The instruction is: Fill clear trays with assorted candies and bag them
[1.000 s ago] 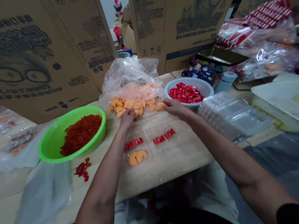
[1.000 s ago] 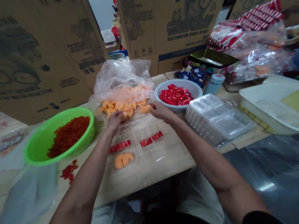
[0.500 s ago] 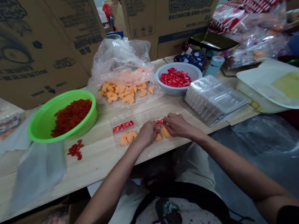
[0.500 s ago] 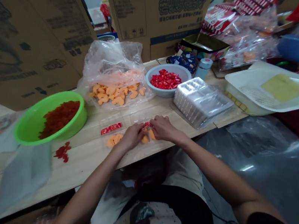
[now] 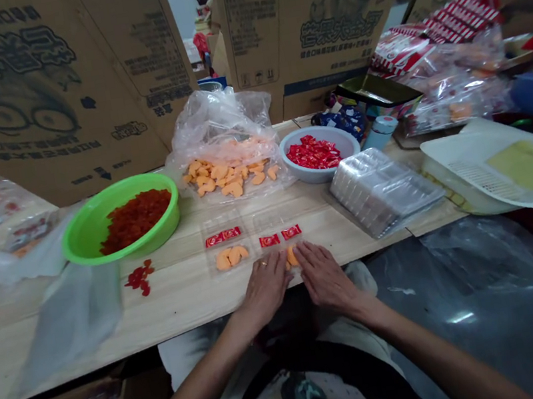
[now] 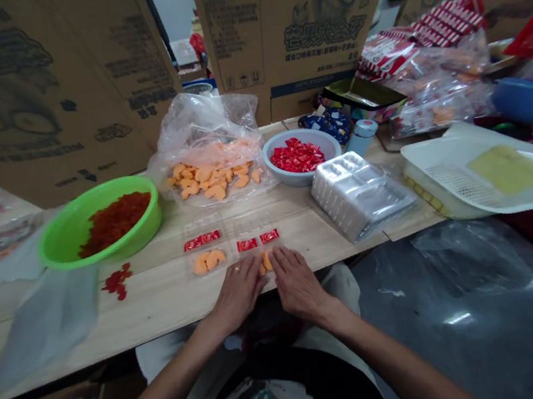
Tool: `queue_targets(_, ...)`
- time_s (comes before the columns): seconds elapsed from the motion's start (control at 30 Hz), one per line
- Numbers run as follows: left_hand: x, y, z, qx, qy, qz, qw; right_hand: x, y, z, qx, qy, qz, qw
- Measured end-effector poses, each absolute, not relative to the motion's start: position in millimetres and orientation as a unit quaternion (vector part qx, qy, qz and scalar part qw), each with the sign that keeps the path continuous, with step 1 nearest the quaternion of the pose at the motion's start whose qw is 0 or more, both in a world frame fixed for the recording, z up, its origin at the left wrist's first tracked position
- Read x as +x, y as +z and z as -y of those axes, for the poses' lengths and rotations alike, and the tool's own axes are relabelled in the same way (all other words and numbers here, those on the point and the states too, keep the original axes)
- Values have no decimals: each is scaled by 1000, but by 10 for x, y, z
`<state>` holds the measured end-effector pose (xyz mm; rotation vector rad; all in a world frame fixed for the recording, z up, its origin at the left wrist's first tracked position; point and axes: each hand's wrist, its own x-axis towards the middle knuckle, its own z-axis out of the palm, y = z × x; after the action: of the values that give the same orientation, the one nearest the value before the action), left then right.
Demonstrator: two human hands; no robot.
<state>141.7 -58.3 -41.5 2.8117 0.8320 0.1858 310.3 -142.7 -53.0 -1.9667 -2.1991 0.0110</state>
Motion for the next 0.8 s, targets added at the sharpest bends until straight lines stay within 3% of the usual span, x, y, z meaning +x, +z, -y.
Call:
queue_targets(0.17,1262,-242,369,949,86,-284,108,3162,-518,1416,-641,-32,757,124)
queue_targets(0.33,861,-146,-280,898,48,-433,53,3125,-392,1124,-632,-43,761,137)
queue_targets(0.6,648,-357,-264,889,-23,-442,117,3028,-651,630,-586,-33,804,96)
queue_targets(0.8,736,-141,-146,883,1,-428,193,3152,-954,621,-572,-69,806,133)
